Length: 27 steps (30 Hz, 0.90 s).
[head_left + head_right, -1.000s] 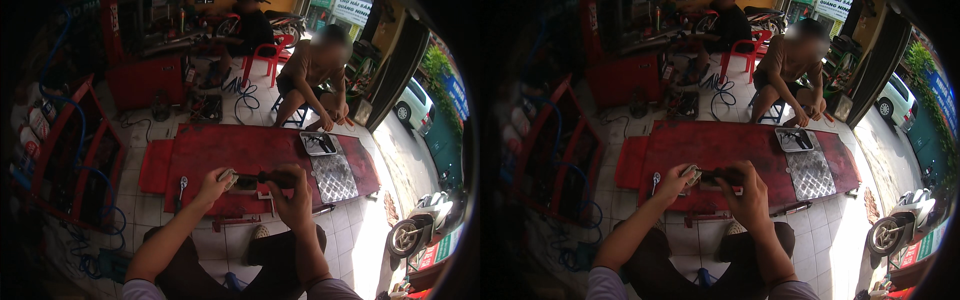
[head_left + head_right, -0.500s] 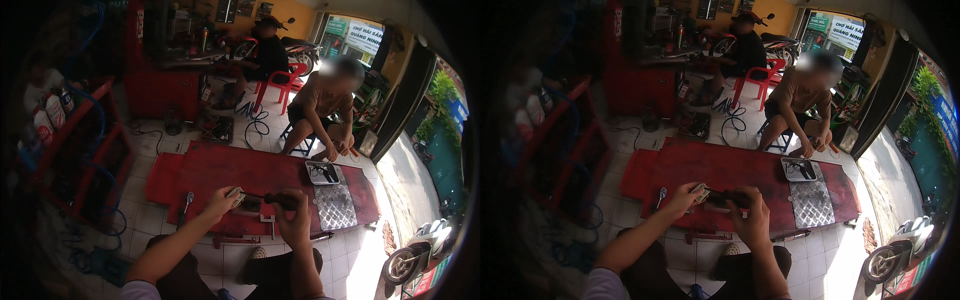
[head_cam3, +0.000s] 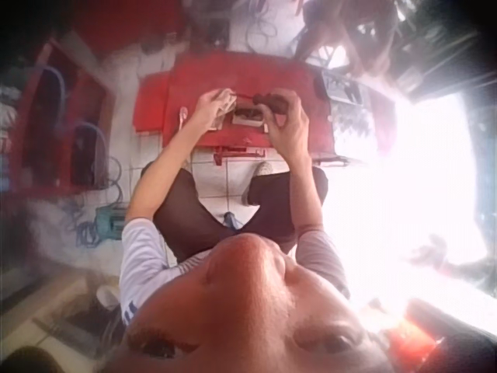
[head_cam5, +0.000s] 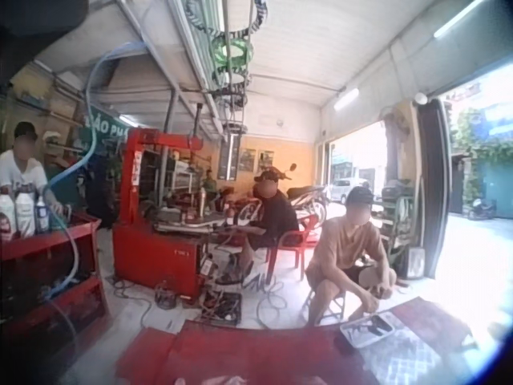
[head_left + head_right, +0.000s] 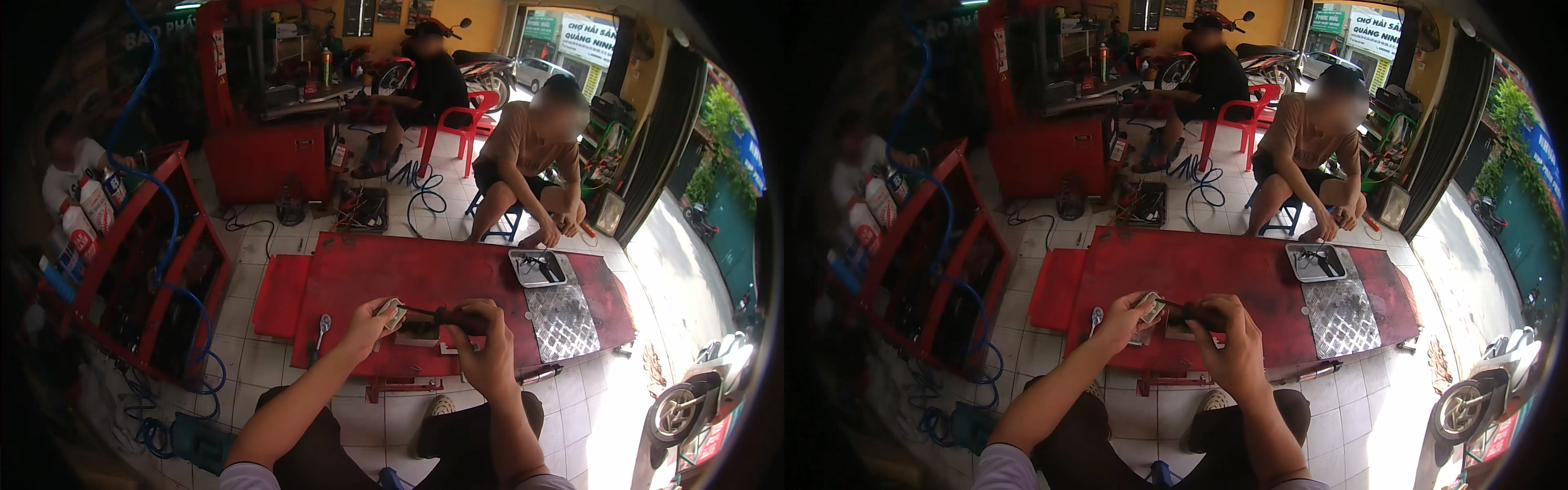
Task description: The person assembles an electrical switch component by hand on a red workbench, inserting a internal metal and plastic parts into the housing, then uses a screwdriver to secure a screw into the side of the switch box.
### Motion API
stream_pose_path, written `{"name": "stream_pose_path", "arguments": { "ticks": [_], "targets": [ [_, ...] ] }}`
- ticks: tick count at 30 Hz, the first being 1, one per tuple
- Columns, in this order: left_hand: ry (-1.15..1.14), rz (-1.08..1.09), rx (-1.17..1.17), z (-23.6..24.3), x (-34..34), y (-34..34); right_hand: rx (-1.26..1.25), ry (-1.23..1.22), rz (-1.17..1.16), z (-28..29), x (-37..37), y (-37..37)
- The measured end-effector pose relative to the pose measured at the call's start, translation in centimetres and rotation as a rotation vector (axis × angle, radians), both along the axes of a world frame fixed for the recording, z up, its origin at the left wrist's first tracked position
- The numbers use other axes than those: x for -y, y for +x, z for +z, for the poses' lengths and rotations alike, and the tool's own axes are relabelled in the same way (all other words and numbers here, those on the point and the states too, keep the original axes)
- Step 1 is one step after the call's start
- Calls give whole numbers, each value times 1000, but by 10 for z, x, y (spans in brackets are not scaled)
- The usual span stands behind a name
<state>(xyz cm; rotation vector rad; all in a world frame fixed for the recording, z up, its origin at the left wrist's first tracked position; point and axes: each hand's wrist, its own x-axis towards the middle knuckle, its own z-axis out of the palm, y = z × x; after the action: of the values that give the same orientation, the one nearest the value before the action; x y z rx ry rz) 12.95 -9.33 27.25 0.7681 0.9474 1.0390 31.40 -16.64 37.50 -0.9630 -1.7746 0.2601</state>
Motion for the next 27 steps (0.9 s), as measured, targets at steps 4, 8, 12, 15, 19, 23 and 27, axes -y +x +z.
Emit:
{"name": "stream_pose_path", "arguments": {
  "ticks": [4, 8, 12, 15, 19, 23, 27],
  "targets": [
    [-26, 13, 28, -16, 2, 7, -3, -7, -6, -15, -2, 7],
    [-29, -3, -9, -30, -18, 7, -31, -33, 5, -27, -18, 8],
    [40, -10, 26, -34, -36, 5, -28, -5, 8, -26, -26, 8],
    [10, -14, 13, -20, -30, 11, -17, 12, 4, -13, -31, 11],
    [-40, 2, 26, -16, -17, 12, -7, -15, 1, -14, -18, 15],
    [-52, 11, 85, -8, -18, 14, -21, 15, 9, -5, -15, 13],
    [-27, 7, 53, 0, -15, 9, -44, 13, 13, -5, -15, 10]
  ]
}}
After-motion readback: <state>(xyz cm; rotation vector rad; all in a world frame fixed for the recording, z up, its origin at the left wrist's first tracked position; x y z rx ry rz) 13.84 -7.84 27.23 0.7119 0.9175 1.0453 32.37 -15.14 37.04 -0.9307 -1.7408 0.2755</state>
